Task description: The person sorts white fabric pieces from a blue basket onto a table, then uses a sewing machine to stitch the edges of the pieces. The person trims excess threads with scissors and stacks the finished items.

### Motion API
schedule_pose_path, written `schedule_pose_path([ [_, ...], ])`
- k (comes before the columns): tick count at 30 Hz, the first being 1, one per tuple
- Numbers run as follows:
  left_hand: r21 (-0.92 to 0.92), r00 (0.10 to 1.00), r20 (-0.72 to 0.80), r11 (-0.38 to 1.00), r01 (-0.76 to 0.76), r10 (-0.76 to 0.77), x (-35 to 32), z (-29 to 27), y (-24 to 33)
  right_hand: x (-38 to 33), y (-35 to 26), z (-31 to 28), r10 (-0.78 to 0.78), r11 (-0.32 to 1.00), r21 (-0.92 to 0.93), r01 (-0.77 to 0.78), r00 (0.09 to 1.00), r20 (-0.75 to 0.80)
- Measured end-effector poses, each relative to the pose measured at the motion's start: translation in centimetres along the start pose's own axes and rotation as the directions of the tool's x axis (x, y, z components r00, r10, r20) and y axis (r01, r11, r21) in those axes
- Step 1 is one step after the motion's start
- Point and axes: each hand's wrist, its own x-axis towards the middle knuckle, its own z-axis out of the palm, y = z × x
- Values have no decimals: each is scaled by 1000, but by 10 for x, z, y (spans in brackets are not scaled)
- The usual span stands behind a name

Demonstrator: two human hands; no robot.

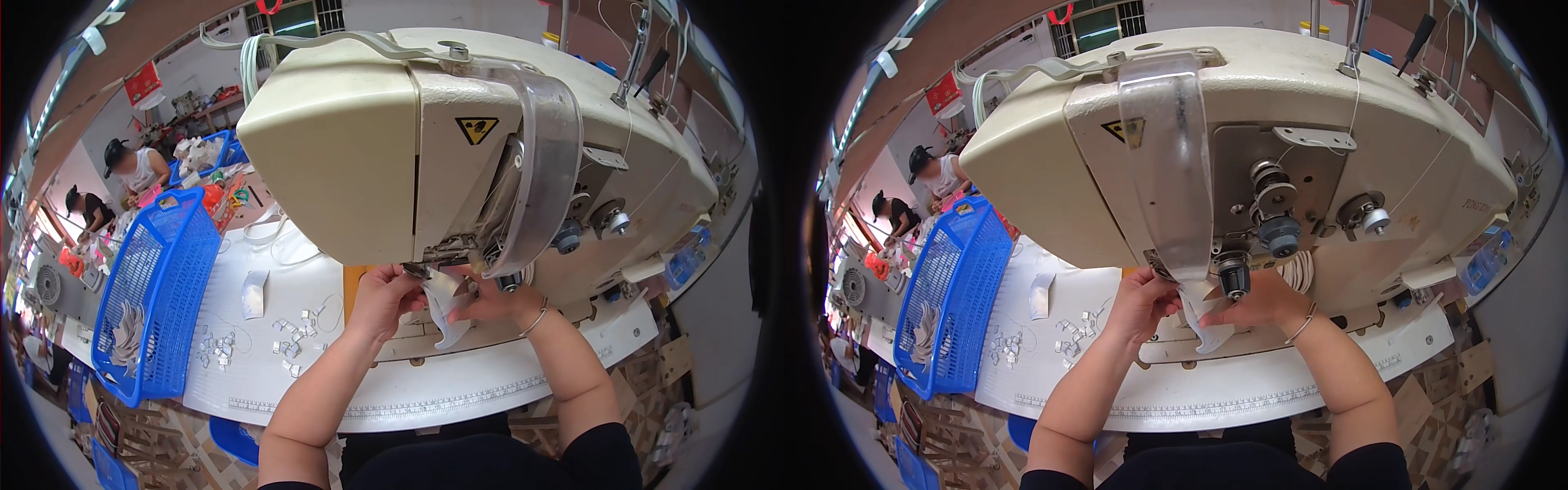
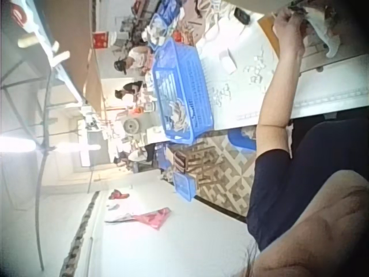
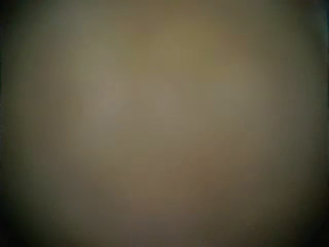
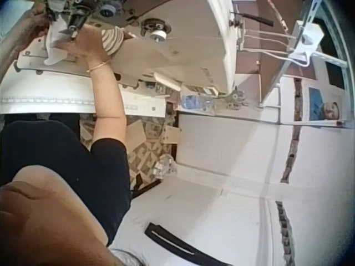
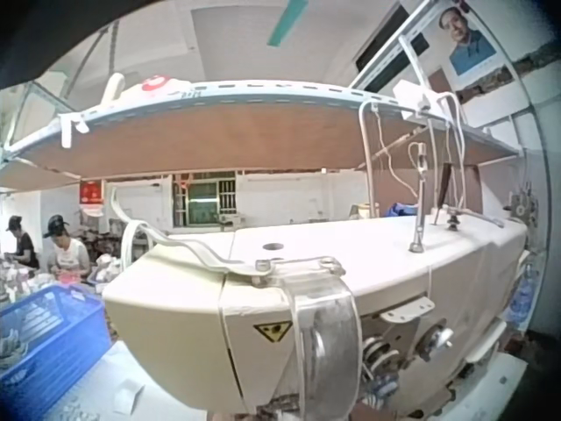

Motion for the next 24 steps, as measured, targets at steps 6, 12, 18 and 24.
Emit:
schedule_pose_path([
  [6, -4, 1000, 17, 1000, -11, 11, 1, 0, -1, 0, 8, 1, 22, 1000, -9, -22, 1000, 7],
  [12, 11, 999, 26, 1000, -20, 19, 2, -1, -2, 0, 11, 2, 44, 999, 8, -44, 999, 11],
  [18, 30, 1000, 7, 999, -16, 16, 2, -2, -2, -1, -10, -6, 63, 997, -51, -61, 997, 34],
  [24, 31, 1000, -3, 999, -14, 14, 1, 2, 1, 0, -16, -11, 92, 983, -161, -85, 995, 37],
])
